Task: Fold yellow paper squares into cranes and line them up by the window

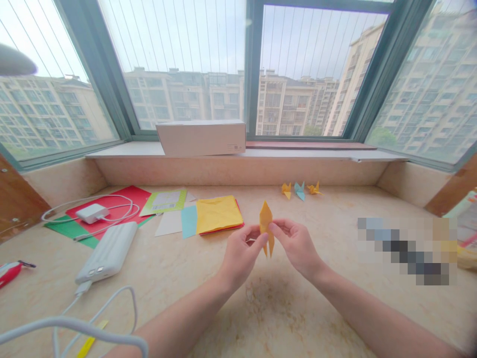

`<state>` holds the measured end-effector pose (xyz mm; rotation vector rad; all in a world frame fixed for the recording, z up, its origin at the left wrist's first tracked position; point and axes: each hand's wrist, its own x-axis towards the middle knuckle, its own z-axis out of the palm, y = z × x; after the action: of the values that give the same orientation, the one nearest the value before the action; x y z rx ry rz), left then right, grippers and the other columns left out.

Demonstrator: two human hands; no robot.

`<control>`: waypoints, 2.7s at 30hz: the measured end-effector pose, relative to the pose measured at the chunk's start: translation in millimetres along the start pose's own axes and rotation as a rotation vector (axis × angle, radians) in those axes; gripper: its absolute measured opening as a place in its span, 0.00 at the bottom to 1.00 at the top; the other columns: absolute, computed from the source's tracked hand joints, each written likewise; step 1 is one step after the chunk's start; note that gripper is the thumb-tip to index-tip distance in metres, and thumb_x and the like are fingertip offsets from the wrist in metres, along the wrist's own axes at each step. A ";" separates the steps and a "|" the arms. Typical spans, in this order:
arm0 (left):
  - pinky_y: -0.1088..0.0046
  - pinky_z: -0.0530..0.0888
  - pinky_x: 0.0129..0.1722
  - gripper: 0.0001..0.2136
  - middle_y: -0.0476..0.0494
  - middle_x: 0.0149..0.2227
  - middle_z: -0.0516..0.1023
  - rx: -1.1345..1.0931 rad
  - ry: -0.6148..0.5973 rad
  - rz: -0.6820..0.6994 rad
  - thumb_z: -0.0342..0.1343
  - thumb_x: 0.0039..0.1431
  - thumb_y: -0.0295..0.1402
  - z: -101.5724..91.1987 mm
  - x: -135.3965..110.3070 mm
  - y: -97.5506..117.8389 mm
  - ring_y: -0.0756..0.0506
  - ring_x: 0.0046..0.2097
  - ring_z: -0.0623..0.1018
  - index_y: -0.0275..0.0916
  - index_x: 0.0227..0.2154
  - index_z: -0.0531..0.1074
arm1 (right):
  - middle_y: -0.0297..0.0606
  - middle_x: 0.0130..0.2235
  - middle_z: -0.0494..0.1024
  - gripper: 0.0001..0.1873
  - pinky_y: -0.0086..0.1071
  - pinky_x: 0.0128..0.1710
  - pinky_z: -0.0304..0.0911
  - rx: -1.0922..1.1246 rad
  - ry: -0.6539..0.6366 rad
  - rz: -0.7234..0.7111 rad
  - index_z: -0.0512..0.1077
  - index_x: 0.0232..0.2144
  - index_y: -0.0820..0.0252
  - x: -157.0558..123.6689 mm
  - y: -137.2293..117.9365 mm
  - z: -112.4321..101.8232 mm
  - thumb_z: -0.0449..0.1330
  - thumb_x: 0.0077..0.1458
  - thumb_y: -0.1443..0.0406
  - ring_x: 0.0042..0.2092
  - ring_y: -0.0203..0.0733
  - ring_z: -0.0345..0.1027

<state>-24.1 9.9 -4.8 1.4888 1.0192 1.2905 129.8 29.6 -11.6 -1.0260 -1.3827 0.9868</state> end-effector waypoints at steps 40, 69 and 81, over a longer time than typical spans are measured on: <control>0.72 0.73 0.33 0.11 0.45 0.30 0.78 -0.031 0.012 0.016 0.57 0.60 0.40 -0.3 -1.1 7.4 0.48 0.32 0.77 0.35 0.33 0.73 | 0.42 0.37 0.82 0.15 0.39 0.44 0.68 0.059 -0.047 -0.024 0.76 0.35 0.60 -4.2 -9.6 1.6 0.64 0.55 0.54 0.39 0.44 0.75; 0.73 0.73 0.34 0.18 0.50 0.28 0.76 -0.130 -0.011 0.029 0.57 0.62 0.41 -0.3 -0.6 -2.7 0.48 0.32 0.77 0.40 0.52 0.64 | 0.37 0.35 0.79 0.15 0.35 0.39 0.69 0.118 -0.101 -0.010 0.70 0.38 0.58 -2.7 -14.8 -2.4 0.65 0.54 0.55 0.36 0.42 0.75; 0.73 0.75 0.34 0.20 0.46 0.38 0.75 -0.190 -0.030 0.054 0.59 0.60 0.38 0.8 -0.4 3.4 0.48 0.35 0.78 0.43 0.54 0.66 | 0.35 0.32 0.82 0.15 0.39 0.42 0.70 0.218 -0.161 0.014 0.78 0.36 0.56 1.9 -15.1 -2.8 0.68 0.50 0.53 0.34 0.42 0.75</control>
<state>-23.3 8.5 -1.8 1.3945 0.8178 1.3595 131.8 27.3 3.6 -0.8088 -1.3636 1.2239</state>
